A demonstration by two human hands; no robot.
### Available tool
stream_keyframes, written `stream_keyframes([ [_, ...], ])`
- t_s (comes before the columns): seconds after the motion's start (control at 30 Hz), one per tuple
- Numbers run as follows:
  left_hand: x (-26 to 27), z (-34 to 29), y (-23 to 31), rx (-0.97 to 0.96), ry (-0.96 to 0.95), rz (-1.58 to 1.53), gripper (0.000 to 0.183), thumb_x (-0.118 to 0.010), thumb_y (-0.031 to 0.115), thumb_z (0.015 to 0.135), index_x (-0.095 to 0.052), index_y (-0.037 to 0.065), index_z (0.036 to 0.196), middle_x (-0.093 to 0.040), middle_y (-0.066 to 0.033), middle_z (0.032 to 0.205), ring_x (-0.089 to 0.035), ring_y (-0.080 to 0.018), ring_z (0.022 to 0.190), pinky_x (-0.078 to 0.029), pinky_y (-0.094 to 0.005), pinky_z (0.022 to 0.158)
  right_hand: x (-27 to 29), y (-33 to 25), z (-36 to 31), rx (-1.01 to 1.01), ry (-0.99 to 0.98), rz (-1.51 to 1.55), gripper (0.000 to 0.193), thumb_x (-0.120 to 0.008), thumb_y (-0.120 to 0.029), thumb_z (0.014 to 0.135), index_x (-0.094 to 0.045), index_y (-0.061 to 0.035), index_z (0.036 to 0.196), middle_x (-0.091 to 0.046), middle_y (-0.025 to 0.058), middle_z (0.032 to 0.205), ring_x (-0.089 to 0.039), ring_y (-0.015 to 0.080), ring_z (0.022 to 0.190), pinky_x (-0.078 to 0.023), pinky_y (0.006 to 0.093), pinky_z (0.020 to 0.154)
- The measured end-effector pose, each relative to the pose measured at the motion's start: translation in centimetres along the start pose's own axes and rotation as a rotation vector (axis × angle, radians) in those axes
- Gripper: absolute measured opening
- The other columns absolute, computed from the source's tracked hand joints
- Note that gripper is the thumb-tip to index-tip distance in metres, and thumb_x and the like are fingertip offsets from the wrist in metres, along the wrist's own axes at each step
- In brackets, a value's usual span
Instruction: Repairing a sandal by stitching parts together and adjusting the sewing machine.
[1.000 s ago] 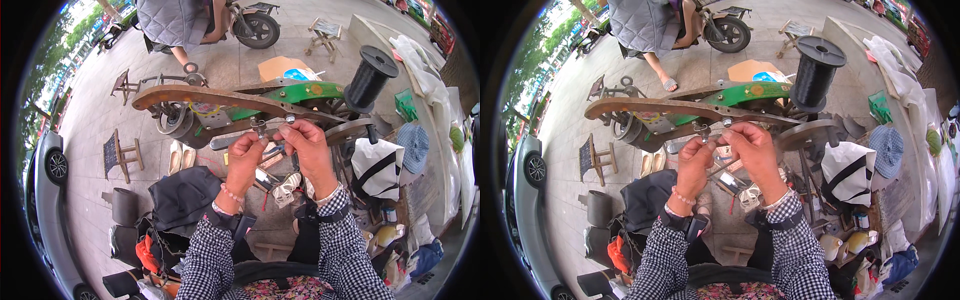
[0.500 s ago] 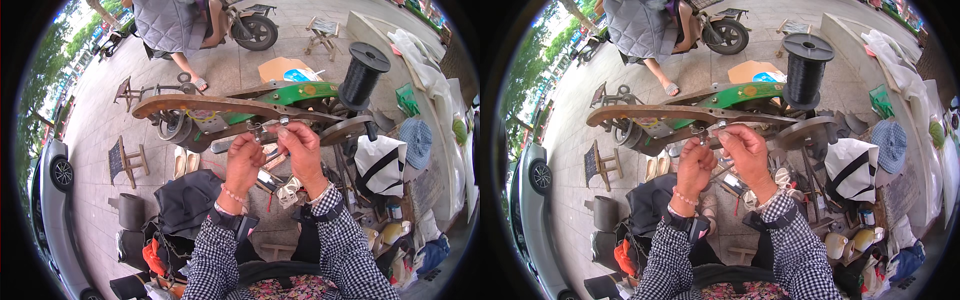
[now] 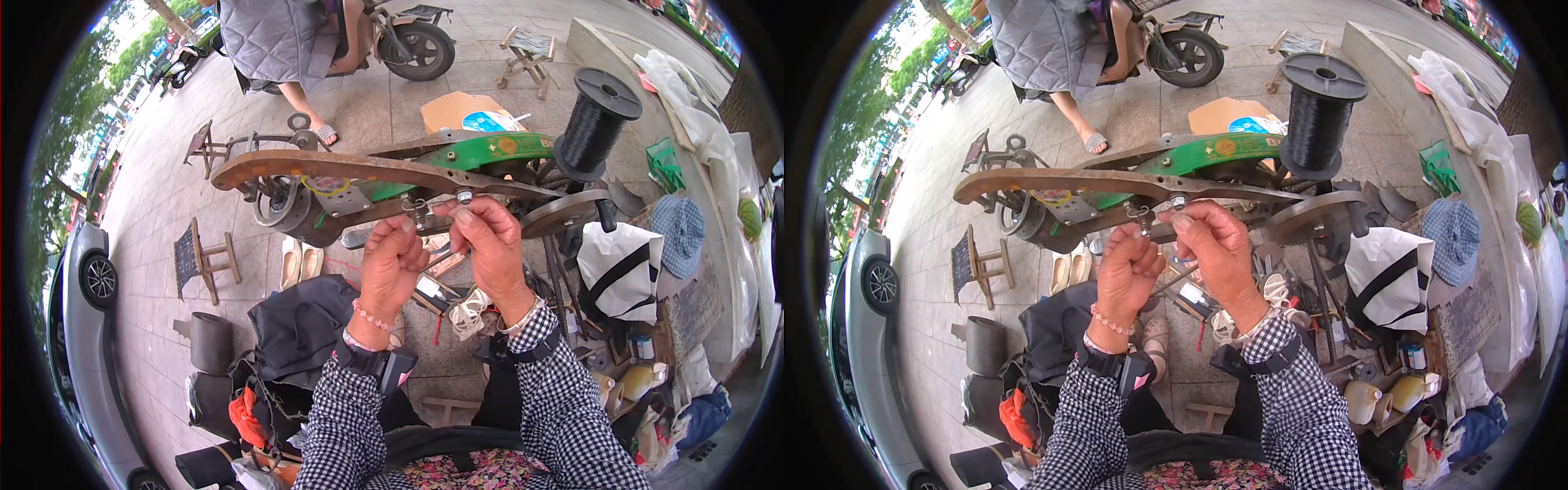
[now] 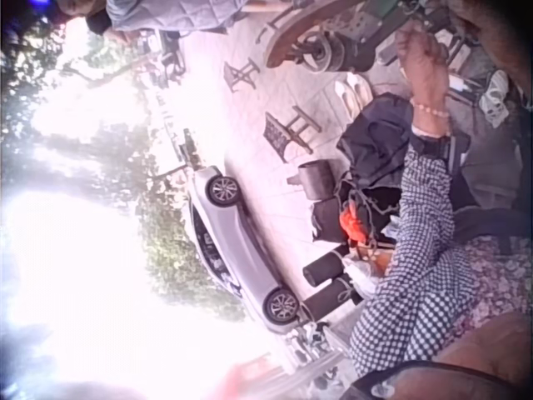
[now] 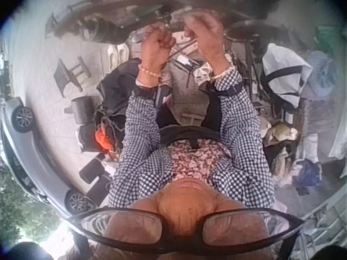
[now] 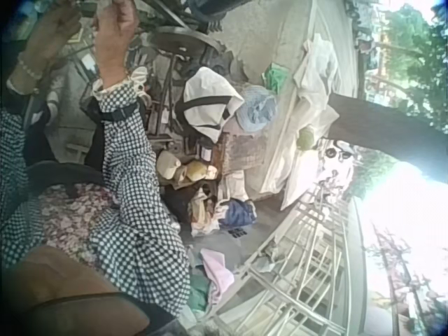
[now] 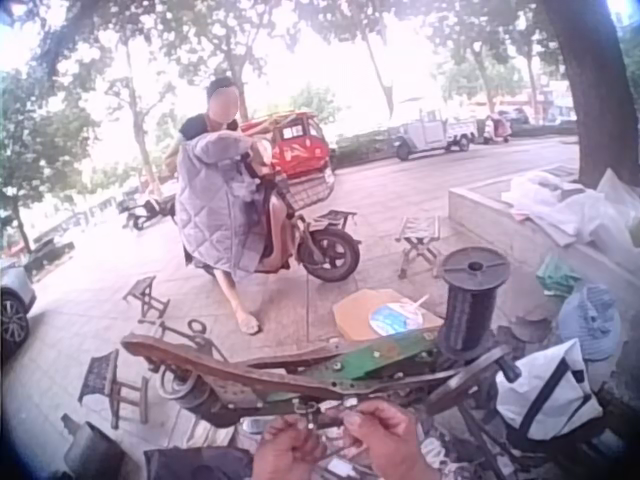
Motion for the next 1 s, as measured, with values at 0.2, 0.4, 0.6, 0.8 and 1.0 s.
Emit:
stream_keyframes([
  [0.2, -0.2, -0.3, 0.2, 0.08, -0.042, -0.154, 0.005, -0.052, 0.009, 0.086, -0.05, 0.009, 0.081, -0.034, 0.0054, 0.056, -0.027, -0.0053, 0.042, -0.023, -0.0217, 0.041, -0.3, 0.0, -0.2, 0.034, -0.026, -0.019, 0.012, -0.053, -0.012, 0.086, -0.057, -0.0017, 0.09, -0.063, 0.0066, 0.093, -0.047, 0.0031, 0.06, -0.039, 0.0172, 0.054],
  [0.4, -1.2, -0.9, 0.8, 0.173, 0.006, -0.309, 0.011, -0.051, 0.012, 0.086, -0.046, 0.011, 0.077, -0.029, 0.0065, 0.054, -0.025, -0.0053, 0.041, -0.021, -0.0216, 0.04, -1.3, -0.2, -0.5, 0.132, -0.089, -0.159, 0.01, -0.055, -0.007, 0.083, -0.058, -0.0008, 0.09, -0.06, 0.01, 0.1, -0.052, 0.0075, 0.069, -0.044, 0.0212, 0.061],
  [0.6, -1.9, -1.1, 1.4, 0.155, -0.022, -0.29, 0.005, -0.052, 0.011, 0.086, -0.052, 0.009, 0.082, -0.028, 0.0071, 0.051, -0.025, -0.0045, 0.04, -0.021, -0.021, 0.039, -2.7, -0.4, -0.3, 0.438, -0.139, -0.551, 0.01, -0.058, 0.001, 0.076, -0.059, 0.0024, 0.086, -0.062, 0.0122, 0.09, -0.058, 0.0196, 0.08, -0.047, 0.0284, 0.07],
  [0.8, -1.7, -1.3, 1.6, 0.163, -0.046, -0.3, 0.008, -0.052, 0.011, 0.085, -0.056, 0.005, 0.09, -0.029, 0.0071, 0.051, -0.025, -0.0045, 0.04, -0.021, -0.0211, 0.039, -2.7, -0.3, 0.4, 0.471, -0.181, -0.485, 0.011, -0.057, 0.001, 0.078, -0.059, 0.0025, 0.088, -0.062, 0.0125, 0.093, -0.059, 0.0185, 0.082, -0.047, 0.0273, 0.069],
  [1.0, -2.5, -1.7, 1.3, 0.083, -0.033, -0.13, 0.016, -0.054, 0.009, 0.083, -0.06, 0.003, 0.098, -0.032, 0.0064, 0.051, -0.026, -0.0044, 0.041, -0.022, -0.0214, 0.04, -2.1, -0.2, -0.7, 0.297, -0.015, -0.299, 0.013, -0.052, -0.005, 0.086, -0.057, 0.001, 0.097, -0.059, 0.0108, 0.106, -0.055, 0.0096, 0.082, -0.047, 0.0215, 0.066],
])
Point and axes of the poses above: each hand's wrist, its own z-axis towards the middle knuckle, its own x-axis out of the back of the hand, y = z × x, the point moved 2 cm from there along z, towards the middle knuckle
